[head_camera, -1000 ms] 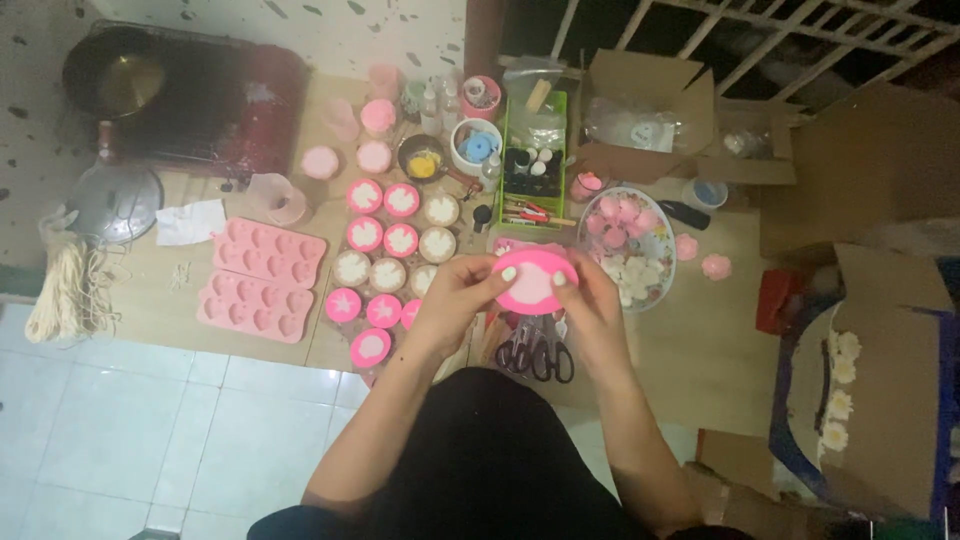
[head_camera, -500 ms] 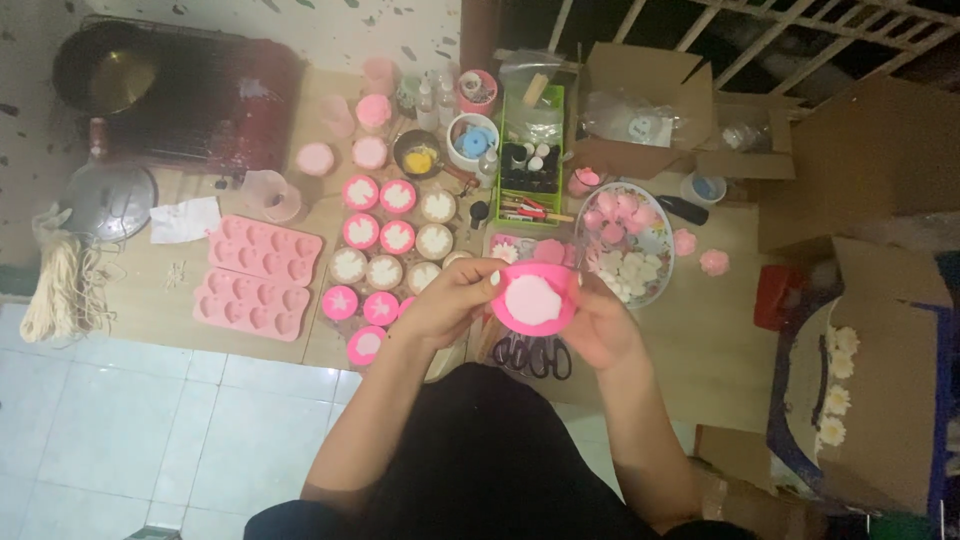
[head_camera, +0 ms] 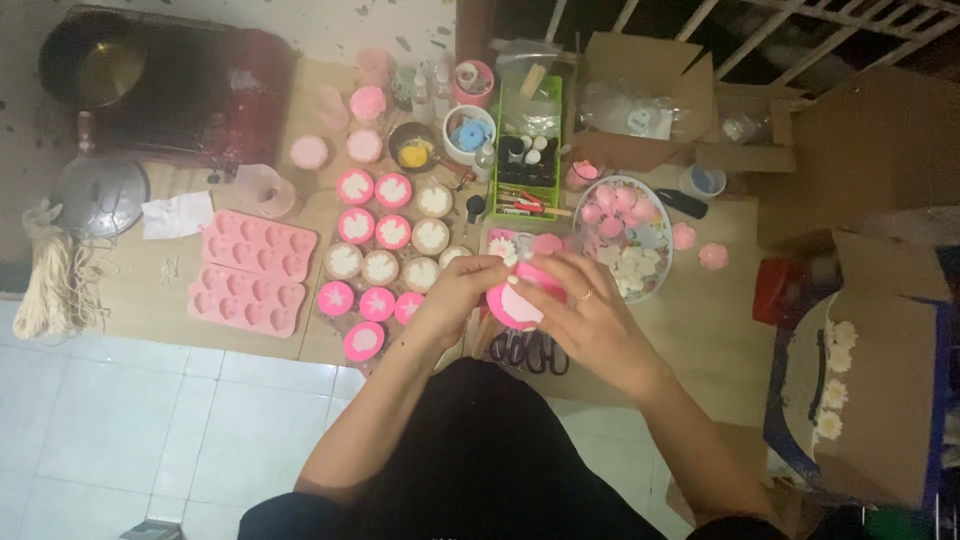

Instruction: Removing wax flowers from silicone molds and assembling them.

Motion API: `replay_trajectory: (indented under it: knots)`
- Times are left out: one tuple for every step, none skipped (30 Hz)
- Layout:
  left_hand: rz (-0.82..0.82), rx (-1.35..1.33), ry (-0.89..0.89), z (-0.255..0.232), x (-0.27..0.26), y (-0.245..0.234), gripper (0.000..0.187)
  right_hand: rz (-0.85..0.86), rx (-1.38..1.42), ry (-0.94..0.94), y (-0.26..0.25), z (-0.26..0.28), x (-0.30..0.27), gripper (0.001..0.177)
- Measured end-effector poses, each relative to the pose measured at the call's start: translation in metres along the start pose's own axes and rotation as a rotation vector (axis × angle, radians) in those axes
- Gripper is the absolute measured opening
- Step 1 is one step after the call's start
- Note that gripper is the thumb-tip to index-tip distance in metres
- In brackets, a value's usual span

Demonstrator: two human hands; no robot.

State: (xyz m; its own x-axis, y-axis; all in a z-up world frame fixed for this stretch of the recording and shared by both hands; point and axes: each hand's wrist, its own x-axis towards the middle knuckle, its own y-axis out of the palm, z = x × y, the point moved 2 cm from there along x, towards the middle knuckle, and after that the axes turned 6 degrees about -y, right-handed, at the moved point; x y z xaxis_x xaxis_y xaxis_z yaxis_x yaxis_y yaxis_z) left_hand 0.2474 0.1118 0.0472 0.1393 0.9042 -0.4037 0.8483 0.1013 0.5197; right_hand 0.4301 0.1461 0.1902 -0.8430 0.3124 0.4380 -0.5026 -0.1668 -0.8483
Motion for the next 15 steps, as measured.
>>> replay_trajectory:
  knots:
    - [0.0, 0.0, 0.001, -0.001, 0.0, 0.001, 0.025, 0.0, 0.0, -0.001, 0.002, -0.001, -0.002, 0.057]
    - [-0.015, -0.003, 0.0, -0.002, 0.0, 0.002, 0.025, -0.016, -0.02, -0.024, 0.004, -0.001, -0.005, 0.055]
    - [-0.032, -0.009, -0.001, -0.001, -0.001, 0.002, 0.025, -0.03, -0.037, -0.048, 0.006, 0.0, -0.008, 0.054]
    - [-0.035, -0.012, -0.001, 0.002, -0.002, 0.003, 0.025, -0.027, -0.034, -0.05, 0.008, 0.0, -0.01, 0.054]
    - [-0.035, -0.013, 0.019, 0.003, -0.003, 0.003, 0.025, -0.067, -0.022, -0.045, 0.01, -0.001, -0.012, 0.052]
    - [-0.035, -0.015, 0.038, 0.003, -0.004, 0.003, 0.024, -0.107, -0.009, -0.039, 0.011, -0.003, -0.014, 0.051]
    - [-0.037, -0.017, 0.04, 0.003, -0.003, 0.003, 0.024, -0.106, -0.008, -0.042, 0.012, -0.003, -0.014, 0.051]
    - [-0.023, -0.045, 0.046, 0.003, -0.001, 0.004, 0.024, -0.138, -0.012, -0.064, 0.011, -0.003, -0.014, 0.047]
    - [-0.009, -0.073, 0.05, 0.004, -0.001, 0.004, 0.025, -0.17, -0.016, -0.085, 0.011, -0.003, -0.015, 0.043]
    - [-0.012, -0.074, 0.05, 0.001, -0.001, 0.007, 0.025, -0.169, -0.013, -0.086, 0.012, -0.003, -0.015, 0.043]
    - [-0.003, -0.12, 0.013, -0.002, -0.001, 0.009, 0.024, -0.188, -0.025, -0.104, 0.012, -0.003, -0.015, 0.041]
    - [0.007, -0.165, -0.023, -0.006, 0.0, 0.012, 0.025, -0.207, -0.037, -0.123, 0.012, -0.004, -0.015, 0.04]
    - [0.006, -0.165, -0.024, -0.01, -0.002, 0.015, 0.025, -0.206, -0.036, -0.122, 0.013, -0.004, -0.016, 0.04]
    - [0.006, -0.219, -0.072, -0.013, -0.004, 0.019, 0.025, -0.221, -0.03, -0.122, 0.013, -0.005, -0.018, 0.041]
    - [0.005, -0.274, -0.121, -0.016, -0.005, 0.023, 0.026, -0.235, -0.023, -0.121, 0.014, -0.005, -0.02, 0.042]
